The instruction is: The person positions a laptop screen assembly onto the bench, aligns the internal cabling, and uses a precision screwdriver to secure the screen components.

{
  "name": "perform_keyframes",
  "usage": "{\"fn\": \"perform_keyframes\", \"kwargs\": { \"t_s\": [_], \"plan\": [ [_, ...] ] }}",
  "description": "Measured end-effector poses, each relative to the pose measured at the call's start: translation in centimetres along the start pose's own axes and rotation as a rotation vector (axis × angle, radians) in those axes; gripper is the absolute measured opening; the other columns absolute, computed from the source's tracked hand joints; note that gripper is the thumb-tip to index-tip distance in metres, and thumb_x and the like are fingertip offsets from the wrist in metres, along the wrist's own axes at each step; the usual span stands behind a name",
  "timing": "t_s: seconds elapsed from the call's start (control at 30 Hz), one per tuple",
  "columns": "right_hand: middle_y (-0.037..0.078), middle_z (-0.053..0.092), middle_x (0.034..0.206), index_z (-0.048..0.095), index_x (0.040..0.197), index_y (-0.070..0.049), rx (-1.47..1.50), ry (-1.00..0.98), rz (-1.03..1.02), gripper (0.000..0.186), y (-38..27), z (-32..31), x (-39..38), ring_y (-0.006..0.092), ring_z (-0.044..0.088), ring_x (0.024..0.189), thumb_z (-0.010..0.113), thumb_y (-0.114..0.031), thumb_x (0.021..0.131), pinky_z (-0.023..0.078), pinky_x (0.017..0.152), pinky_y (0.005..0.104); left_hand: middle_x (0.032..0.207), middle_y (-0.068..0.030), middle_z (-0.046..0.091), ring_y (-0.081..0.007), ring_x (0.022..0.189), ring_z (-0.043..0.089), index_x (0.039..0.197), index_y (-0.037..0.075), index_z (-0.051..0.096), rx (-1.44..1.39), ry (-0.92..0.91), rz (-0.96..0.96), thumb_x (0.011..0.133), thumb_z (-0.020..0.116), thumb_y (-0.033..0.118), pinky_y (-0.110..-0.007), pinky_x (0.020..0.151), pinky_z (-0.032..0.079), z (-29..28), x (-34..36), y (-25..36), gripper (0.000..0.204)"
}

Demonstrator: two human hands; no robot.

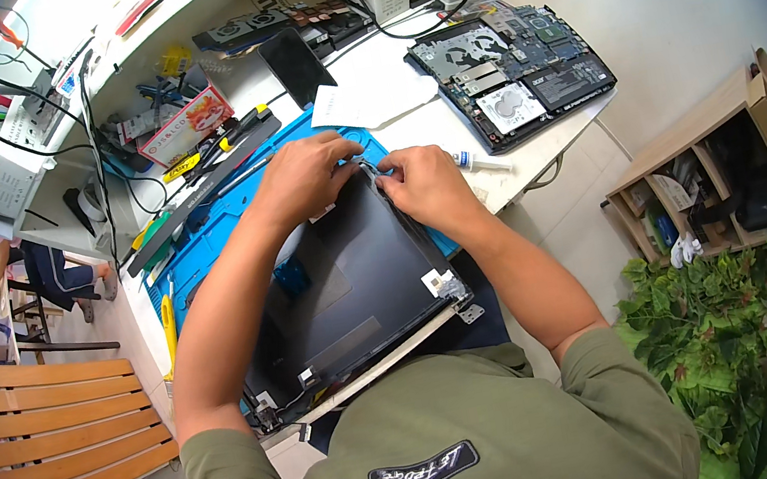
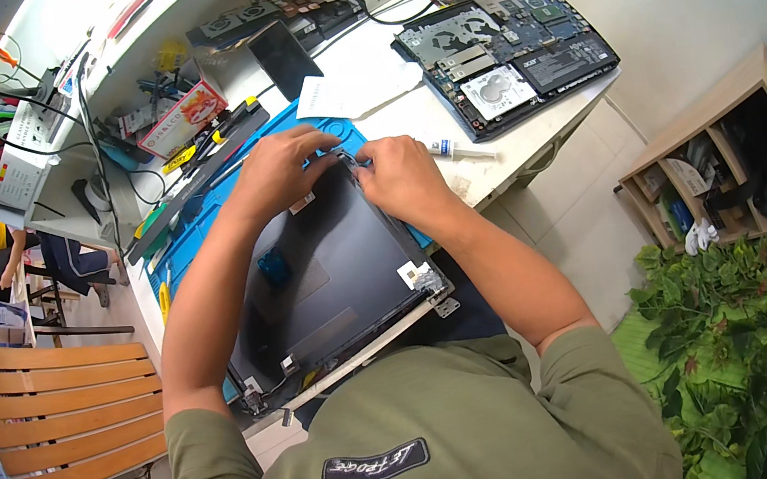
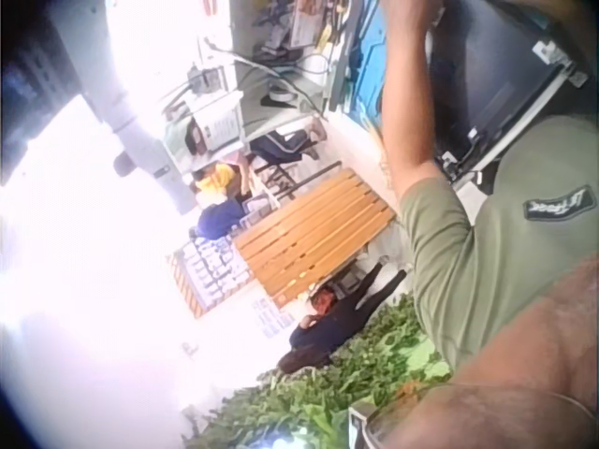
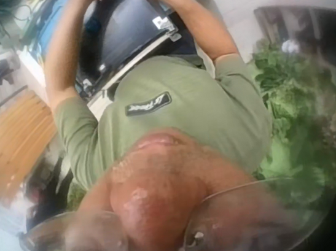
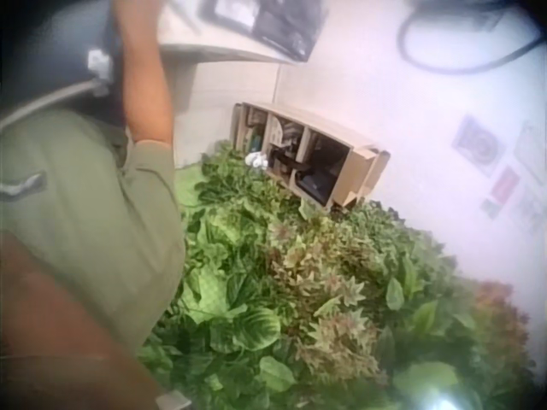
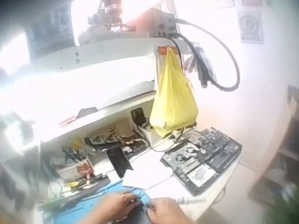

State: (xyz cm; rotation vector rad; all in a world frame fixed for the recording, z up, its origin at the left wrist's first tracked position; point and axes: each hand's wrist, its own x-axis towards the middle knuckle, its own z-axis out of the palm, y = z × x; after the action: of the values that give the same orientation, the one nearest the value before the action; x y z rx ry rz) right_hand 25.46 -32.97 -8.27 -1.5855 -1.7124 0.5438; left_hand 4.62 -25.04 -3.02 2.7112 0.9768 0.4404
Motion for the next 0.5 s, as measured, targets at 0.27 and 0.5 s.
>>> {"fn": "perform_keyframes", "kwargs": {
  "t_s": [0.27, 0.5],
  "plan": [
    [0.026, 0.078, 0.088, 0.082, 0.093, 0.003, -0.036, -0.022, 0.034, 0.020, -1.0, 0.3, 0.4, 0.0450, 0.077, 0.088, 0.077, -0.016, 0.091, 0.061, 0.086, 0.0517, 0.107, -0.0063, 0.077, -0.0319, 0.097, 0.075, 0.113, 0.017, 0.085, -0.007, -0.054, 0.111, 0.095, 0.080, 0.018, -0.044, 0.084, 0.059, 1.4, 1.8, -1.2, 0.018],
    [0.026, 0.077, 0.090, 0.076, 0.090, 0.005, -0.137, 0.084, -0.119, 0.020, -0.3, 1.5, 0.2, 0.0463, 0.076, 0.086, 0.075, -0.014, 0.092, 0.061, 0.083, 0.0542, 0.101, -0.0060, 0.071, -0.0316, 0.099, 0.073, 0.108, 0.015, 0.082, 0.027, -0.133, 0.174, 0.097, 0.074, 0.016, -0.044, 0.084, 0.058, 1.5, 2.5, -1.7, 0.014]
  ]
}}
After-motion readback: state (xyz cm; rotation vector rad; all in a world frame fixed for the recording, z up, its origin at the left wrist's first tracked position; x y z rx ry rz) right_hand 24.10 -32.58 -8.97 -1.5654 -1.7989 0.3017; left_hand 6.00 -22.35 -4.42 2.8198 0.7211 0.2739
